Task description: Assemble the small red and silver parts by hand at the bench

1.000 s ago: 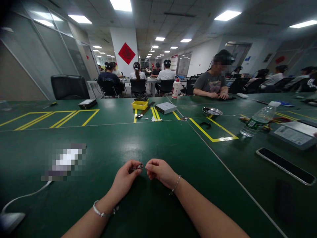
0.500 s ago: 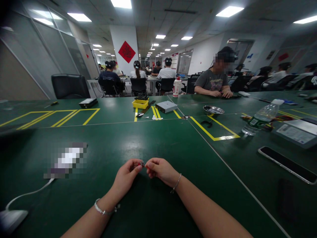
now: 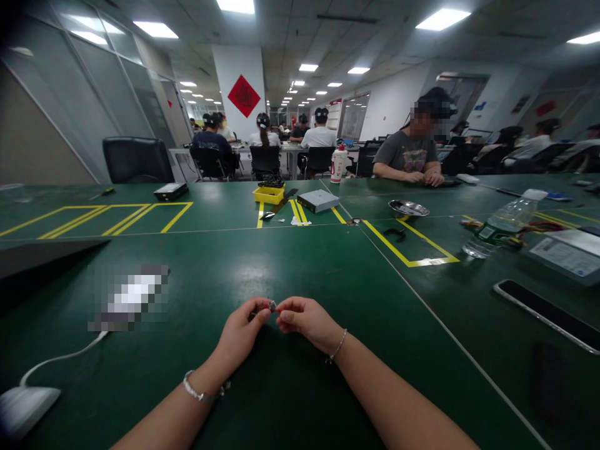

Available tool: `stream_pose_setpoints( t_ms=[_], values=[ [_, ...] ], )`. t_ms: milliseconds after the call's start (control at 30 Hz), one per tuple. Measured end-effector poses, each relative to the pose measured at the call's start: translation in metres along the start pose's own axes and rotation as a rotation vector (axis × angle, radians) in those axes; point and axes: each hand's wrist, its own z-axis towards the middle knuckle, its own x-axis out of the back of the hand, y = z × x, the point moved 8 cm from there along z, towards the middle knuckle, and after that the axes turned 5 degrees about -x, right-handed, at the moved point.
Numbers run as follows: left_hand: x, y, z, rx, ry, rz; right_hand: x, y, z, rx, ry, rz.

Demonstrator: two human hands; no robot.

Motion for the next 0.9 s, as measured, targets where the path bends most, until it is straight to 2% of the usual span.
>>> stream_pose_setpoints(
  t_ms=[400,700,900],
  values=[
    [-0.0012,-0.0004,-0.0006,0.008,-0.005,-0.076,0.0003,-0.0008,-0.0011,0.02,-0.018,-0.072],
    [-0.0016,-0.0081,-0.0014,0.022,0.042,-0.083,0.0011,-0.0009,0.0002,0.044,-0.021,-0.082],
    [-0.0003,-0.0021,-0.0005,0.001,0.036,-0.051,-0.0003,-0.002,-0.0007,0.034,-0.018,-0.044]
  ],
)
